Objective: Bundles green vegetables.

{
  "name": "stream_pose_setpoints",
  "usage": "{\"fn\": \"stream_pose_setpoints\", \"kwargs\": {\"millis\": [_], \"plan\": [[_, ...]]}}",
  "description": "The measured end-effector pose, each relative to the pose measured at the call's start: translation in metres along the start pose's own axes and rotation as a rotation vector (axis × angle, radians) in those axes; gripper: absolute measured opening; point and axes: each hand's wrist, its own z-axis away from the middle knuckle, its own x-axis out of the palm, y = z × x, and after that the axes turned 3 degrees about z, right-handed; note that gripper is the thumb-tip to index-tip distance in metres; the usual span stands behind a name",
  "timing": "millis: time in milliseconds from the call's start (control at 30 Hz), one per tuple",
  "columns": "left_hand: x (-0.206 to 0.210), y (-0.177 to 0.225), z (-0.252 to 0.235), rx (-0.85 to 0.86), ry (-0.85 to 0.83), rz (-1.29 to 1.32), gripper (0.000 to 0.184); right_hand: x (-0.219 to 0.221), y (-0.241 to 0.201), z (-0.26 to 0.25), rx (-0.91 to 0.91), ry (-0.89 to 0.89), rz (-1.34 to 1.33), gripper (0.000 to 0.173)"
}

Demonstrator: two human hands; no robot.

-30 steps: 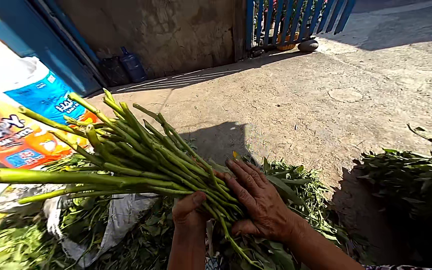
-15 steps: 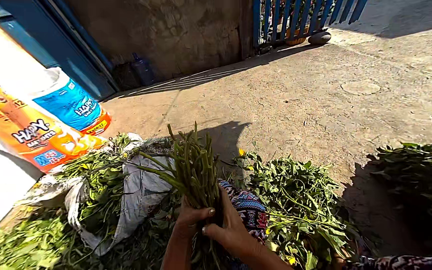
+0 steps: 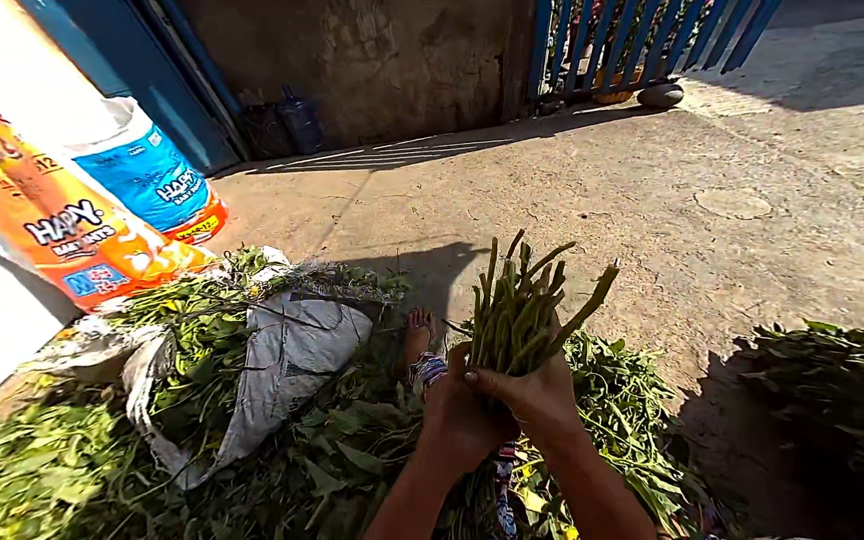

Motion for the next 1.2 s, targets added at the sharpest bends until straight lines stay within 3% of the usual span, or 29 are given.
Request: {"fn": "stream_pose_setpoints", "kwargs": {"millis": [33,100,167,300,400,467,567,633,700,800,900,1000,1067,1200], "plan": [[0.008,0.007,0.005,-0.001,0.034,-0.135,0.105,-0.01,0.005,-0.002,0.054,0.015,-0.091,0.111],[0.026,0.005,0.018,0.164,0.174,-0.278,0.108,-0.034,0.021,-0.003,0.168,-0.04,-0.334,0.087],[0.033,-0.002,0.024,0.235,0.21,-0.356,0.1,-0.044,0.036,0.003,0.175,-0.094,-0.465,0.088],[0.016,0.032,0.015,-0.156,-0.096,-0.531,0.085,-0.025,0.025,0.018,0.005,-0.005,-0.215,0.091],[0.015,0.029,0.01,-0.118,-0.037,-0.55,0.075,-0.019,0.013,0.016,-0.026,0.004,-0.001,0.112],[0.024,0.023,0.016,-0.034,0.066,-0.562,0.075,-0.016,0.014,0.01,0.024,0.06,-0.012,0.102],[0.032,0.005,0.026,0.109,0.222,-0.384,0.106,-0.012,0.02,0.002,0.093,0.125,-0.122,0.072],[0.021,0.005,0.028,-0.023,0.103,-0.057,0.126,-0.012,0.021,0.004,0.101,0.116,-0.169,0.067],[0.004,0.01,0.025,-0.167,-0.023,0.321,0.13,-0.012,0.02,0.009,0.078,0.1,-0.174,0.065],[-0.02,0.019,0.017,-0.333,-0.211,0.504,0.112,-0.01,0.018,0.016,0.043,0.042,-0.203,0.064],[-0.031,0.025,0.014,-0.298,-0.385,0.311,0.089,-0.008,0.015,0.021,-0.008,-0.033,-0.218,0.067],[-0.034,0.028,0.017,-0.127,-0.329,-0.22,0.095,-0.006,0.014,0.023,-0.038,-0.067,-0.226,0.07],[-0.033,0.016,0.016,0.003,-0.252,-0.35,0.105,-0.004,0.012,0.025,-0.05,-0.077,-0.218,0.074],[-0.026,0.004,0.019,0.131,-0.254,0.343,0.084,0.006,0.002,0.024,-0.073,-0.06,-0.178,0.08]]}}
